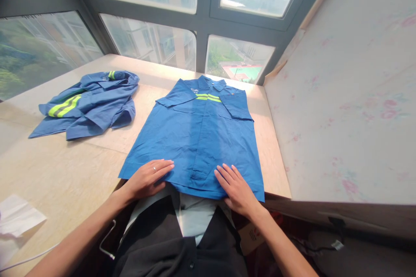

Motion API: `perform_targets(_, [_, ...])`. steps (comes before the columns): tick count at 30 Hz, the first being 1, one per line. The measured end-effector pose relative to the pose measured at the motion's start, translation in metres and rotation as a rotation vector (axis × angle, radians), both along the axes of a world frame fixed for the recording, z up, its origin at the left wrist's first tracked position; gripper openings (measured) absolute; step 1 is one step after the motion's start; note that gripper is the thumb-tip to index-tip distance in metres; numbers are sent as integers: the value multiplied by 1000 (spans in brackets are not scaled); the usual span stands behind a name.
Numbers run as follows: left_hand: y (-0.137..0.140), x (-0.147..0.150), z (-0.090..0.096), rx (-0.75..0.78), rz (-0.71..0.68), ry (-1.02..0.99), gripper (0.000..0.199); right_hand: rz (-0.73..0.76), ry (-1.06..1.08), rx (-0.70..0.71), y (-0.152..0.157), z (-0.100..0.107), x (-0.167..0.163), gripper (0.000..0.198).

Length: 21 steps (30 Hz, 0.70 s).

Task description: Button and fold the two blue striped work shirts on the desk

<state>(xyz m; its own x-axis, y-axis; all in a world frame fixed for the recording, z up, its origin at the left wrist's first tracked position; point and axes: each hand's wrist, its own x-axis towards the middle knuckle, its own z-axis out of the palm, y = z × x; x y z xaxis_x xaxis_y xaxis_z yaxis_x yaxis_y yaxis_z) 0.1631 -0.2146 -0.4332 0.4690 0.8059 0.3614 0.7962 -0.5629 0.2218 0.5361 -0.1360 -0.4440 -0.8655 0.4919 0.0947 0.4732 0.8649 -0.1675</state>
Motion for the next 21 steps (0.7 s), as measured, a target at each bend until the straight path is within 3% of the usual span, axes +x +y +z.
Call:
perform_targets(3, [-2,-3,5,80,62,-10,48,51,95,-57,6,6,8,72])
perform_targets(8, [0,-3,13,143,75,37,47,-33,224,-113,18,24,17,30])
perform_targets(15, [-5,-9,15,35,181,40,52,-167,238,-186,30,52,16,28])
perform_targets(21, [-10,-37,34,26,297,-68,32,-241,249,-272,45,66,16,34])
